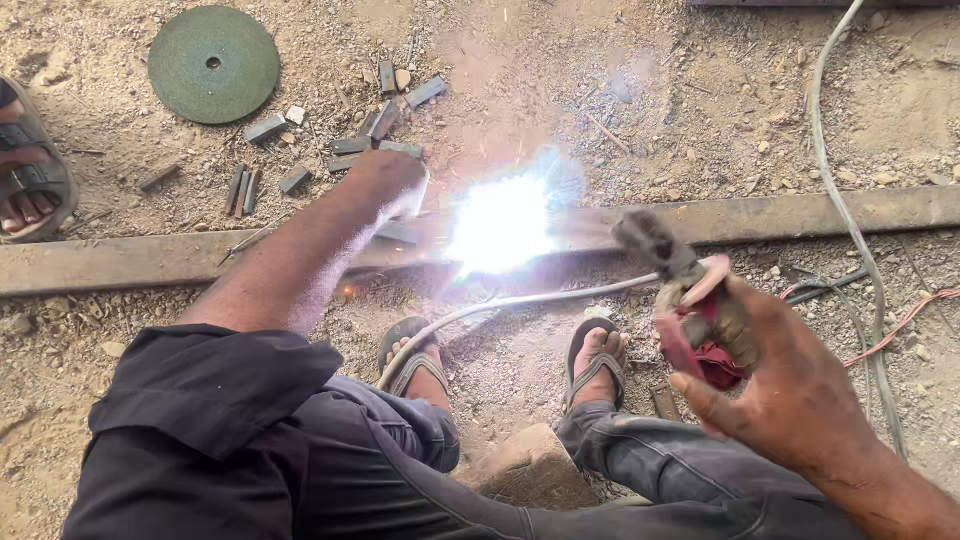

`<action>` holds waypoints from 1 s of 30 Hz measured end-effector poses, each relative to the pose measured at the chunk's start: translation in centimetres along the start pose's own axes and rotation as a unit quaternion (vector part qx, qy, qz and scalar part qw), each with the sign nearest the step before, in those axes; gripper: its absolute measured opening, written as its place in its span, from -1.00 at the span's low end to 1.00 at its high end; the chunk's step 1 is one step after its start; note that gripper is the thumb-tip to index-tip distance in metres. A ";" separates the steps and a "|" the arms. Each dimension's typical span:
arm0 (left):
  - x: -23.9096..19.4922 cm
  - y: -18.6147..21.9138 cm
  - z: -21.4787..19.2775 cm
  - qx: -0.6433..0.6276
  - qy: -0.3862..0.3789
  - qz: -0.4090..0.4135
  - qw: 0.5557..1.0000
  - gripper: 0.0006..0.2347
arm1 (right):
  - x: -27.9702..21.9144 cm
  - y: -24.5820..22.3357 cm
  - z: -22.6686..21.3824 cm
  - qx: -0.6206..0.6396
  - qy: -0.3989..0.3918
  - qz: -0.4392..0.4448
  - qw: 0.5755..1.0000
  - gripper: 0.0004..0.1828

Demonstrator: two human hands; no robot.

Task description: The person welds small metal pieces onto a long metal bar using a welding torch. They repeatedly pick up small metal pieces, place them on the bar, and weld them in place, creating sparks and smoke.

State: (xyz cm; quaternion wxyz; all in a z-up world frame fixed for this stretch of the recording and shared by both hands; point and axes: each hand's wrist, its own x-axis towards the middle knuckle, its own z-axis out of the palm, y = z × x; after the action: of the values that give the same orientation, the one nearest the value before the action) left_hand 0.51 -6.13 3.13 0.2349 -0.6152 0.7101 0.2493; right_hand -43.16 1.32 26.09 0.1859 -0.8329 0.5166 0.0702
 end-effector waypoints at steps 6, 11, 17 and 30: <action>-0.2 -0.7 0.5 0.002 0.024 -0.013 1.000 -0.82 | -0.3 1.3 -0.3 0.056 0.102 0.013 0.993 0.18; 0.2 -1.4 1.1 0.015 0.003 -0.022 1.000 -0.82 | -0.2 2.0 -0.3 0.060 0.106 0.052 0.991 0.22; 0.8 -1.2 1.8 0.013 -0.020 -0.028 0.999 -0.81 | 0.3 2.1 -0.4 0.055 0.097 0.054 0.992 0.22; 0.9 -0.1 3.6 -0.015 -0.087 -0.039 0.995 -0.84 | 0.6 2.7 -0.2 0.032 0.093 0.049 0.994 0.19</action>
State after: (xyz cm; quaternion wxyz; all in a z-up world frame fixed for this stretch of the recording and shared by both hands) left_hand 0.57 -4.52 -0.18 0.2955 -0.6220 0.6586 0.3032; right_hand -45.30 -0.33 25.47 0.1599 -0.8033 0.5736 -0.0152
